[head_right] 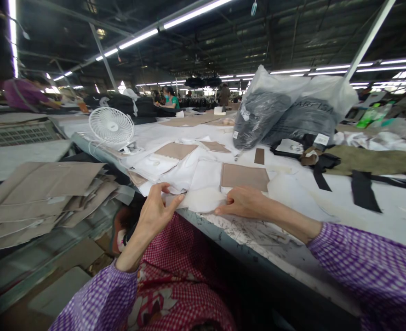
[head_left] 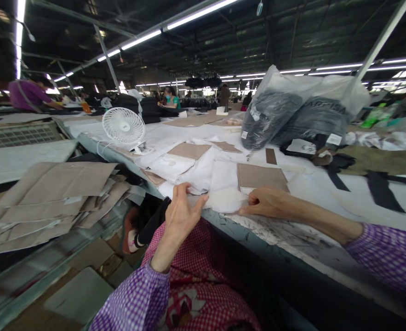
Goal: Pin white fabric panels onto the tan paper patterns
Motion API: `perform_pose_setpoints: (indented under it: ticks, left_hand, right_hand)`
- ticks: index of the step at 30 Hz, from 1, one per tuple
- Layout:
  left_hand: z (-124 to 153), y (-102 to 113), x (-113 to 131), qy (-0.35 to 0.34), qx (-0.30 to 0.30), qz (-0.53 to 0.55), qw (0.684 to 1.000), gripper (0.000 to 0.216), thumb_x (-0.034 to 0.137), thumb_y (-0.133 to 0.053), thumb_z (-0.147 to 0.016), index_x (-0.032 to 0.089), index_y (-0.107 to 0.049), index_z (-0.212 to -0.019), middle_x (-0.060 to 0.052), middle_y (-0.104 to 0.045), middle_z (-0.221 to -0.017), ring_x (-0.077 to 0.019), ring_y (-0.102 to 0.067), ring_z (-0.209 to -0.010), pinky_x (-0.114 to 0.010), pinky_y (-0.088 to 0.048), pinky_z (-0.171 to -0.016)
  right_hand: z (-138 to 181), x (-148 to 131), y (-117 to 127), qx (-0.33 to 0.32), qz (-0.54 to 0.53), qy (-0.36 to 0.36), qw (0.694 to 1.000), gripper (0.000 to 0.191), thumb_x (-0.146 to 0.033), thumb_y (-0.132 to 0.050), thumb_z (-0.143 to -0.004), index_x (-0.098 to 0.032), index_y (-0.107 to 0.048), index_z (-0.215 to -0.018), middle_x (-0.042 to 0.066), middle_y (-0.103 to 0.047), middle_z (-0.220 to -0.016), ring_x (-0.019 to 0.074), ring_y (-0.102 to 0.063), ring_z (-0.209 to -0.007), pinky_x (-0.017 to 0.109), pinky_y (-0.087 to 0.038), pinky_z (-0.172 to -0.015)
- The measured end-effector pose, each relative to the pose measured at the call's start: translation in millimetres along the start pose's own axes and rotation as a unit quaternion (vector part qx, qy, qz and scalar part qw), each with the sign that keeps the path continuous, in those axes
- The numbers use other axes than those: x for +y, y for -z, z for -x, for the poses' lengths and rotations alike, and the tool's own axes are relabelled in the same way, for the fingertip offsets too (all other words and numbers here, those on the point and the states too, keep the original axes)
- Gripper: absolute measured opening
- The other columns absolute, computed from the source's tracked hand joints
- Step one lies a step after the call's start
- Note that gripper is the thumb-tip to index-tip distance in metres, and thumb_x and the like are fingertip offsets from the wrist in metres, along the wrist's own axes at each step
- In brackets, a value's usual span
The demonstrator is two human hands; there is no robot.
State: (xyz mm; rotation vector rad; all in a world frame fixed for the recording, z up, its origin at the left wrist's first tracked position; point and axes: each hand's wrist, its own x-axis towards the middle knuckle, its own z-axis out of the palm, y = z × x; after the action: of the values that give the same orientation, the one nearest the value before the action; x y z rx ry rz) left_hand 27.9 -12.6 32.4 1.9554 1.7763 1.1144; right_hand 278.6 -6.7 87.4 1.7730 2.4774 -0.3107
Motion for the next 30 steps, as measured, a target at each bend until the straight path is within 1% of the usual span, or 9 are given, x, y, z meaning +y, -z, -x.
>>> perform_pose_setpoints:
  ticks: [4, 8, 9, 14, 17, 21, 25, 27, 30]
  left_hand:
    - [2, -5, 6, -0.032, 0.042, -0.063, 0.997, 0.040, 0.046, -0.055, -0.085, 0.016, -0.051, -0.111, -0.011, -0.052, -0.110, -0.0241, -0.060, -0.084, -0.040, -0.051, -0.070]
    - [14, -6, -6, -0.061, 0.220, -0.029, 0.973, 0.031, 0.042, -0.058, -0.085, 0.017, -0.053, -0.103, -0.009, -0.045, -0.105, -0.0214, -0.059, -0.086, -0.036, -0.052, -0.071]
    - [18, -5, -11, -0.081, 0.242, -0.024, 0.966, 0.028, 0.039, -0.058, -0.085, 0.017, -0.053, -0.103, -0.008, -0.044, -0.103, -0.0206, -0.058, -0.085, -0.035, -0.052, -0.071]
    - [29, -3, -31, -0.219, 0.148, -0.112, 0.958, 0.033, 0.025, -0.061, -0.084, 0.022, -0.056, -0.116, -0.010, -0.046, -0.114, -0.0194, -0.053, -0.085, -0.035, -0.050, -0.072]
    - [19, 4, -26, -0.281, 0.171, -0.152, 0.932, 0.018, 0.014, -0.054, -0.087, 0.022, -0.066, -0.097, -0.007, -0.056, -0.101, -0.0177, -0.051, -0.077, -0.032, -0.045, -0.068]
    - [-8, 16, 13, -0.324, 0.158, -0.121, 0.925, 0.021, 0.014, -0.048, -0.090, 0.020, -0.068, -0.088, -0.003, -0.060, -0.075, -0.0178, -0.055, -0.073, -0.031, -0.042, -0.068]
    - [-34, 10, 61, -0.295, 0.095, -0.081, 0.947, 0.018, 0.016, -0.051, -0.087, 0.021, -0.068, -0.086, -0.001, -0.069, -0.079, -0.0169, -0.062, -0.075, -0.029, -0.043, -0.066]
    - [-41, 2, 75, -0.298, 0.080, -0.087, 0.947, 0.018, 0.016, -0.051, -0.086, 0.021, -0.067, -0.086, -0.001, -0.071, -0.080, -0.0171, -0.063, -0.073, -0.028, -0.041, -0.063]
    - [-42, -2, 78, -0.307, 0.088, -0.102, 0.942, 0.018, 0.015, -0.050, -0.085, 0.020, -0.067, -0.084, -0.002, -0.071, -0.080, -0.0174, -0.062, -0.072, -0.029, -0.040, -0.062]
  right_hand:
    - [4, -5, 1, 0.009, -0.005, -0.013, 1.000, 0.052, -0.064, -0.051, -0.079, -0.018, -0.046, -0.053, 0.001, -0.049, -0.056, 0.0129, -0.042, -0.054, 0.027, -0.023, -0.050]
    - [5, -7, 2, 0.014, 0.003, -0.019, 1.000, 0.051, -0.063, -0.050, -0.078, -0.018, -0.047, -0.055, 0.002, -0.053, -0.058, 0.0142, -0.046, -0.056, 0.027, -0.023, -0.051]
    - [5, -7, 2, 0.014, 0.004, -0.019, 1.000, 0.051, -0.063, -0.050, -0.079, -0.018, -0.047, -0.055, 0.002, -0.053, -0.058, 0.0144, -0.046, -0.056, 0.027, -0.023, -0.051]
    - [4, -5, 1, 0.021, 0.002, -0.011, 1.000, 0.049, -0.061, -0.050, -0.079, -0.019, -0.049, -0.056, 0.003, -0.054, -0.059, 0.0152, -0.047, -0.057, 0.027, -0.025, -0.051]
    - [4, -4, 1, 0.019, -0.001, -0.012, 1.000, 0.048, -0.062, -0.051, -0.079, -0.019, -0.050, -0.058, 0.003, -0.056, -0.061, 0.0158, -0.049, -0.059, 0.027, -0.026, -0.052]
    - [6, -3, 1, 0.020, -0.005, -0.004, 1.000, 0.048, -0.062, -0.051, -0.080, -0.018, -0.051, -0.059, 0.003, -0.057, -0.063, 0.0159, -0.050, -0.061, 0.026, -0.026, -0.053]
    - [6, -2, 0, 0.021, -0.006, -0.003, 1.000, 0.049, -0.062, -0.052, -0.080, -0.018, -0.051, -0.058, 0.003, -0.056, -0.062, 0.0152, -0.049, -0.060, 0.026, -0.026, -0.053]
    - [6, -1, 0, 0.019, -0.009, -0.004, 1.000, 0.049, -0.061, -0.053, -0.081, -0.018, -0.051, -0.058, 0.002, -0.056, -0.062, 0.0150, -0.049, -0.060, 0.026, -0.025, -0.053]
    - [6, -2, 2, 0.008, -0.017, -0.004, 1.000, 0.048, -0.060, -0.053, -0.081, -0.018, -0.053, -0.059, 0.003, -0.056, -0.062, 0.0152, -0.048, -0.060, 0.026, -0.026, -0.053]
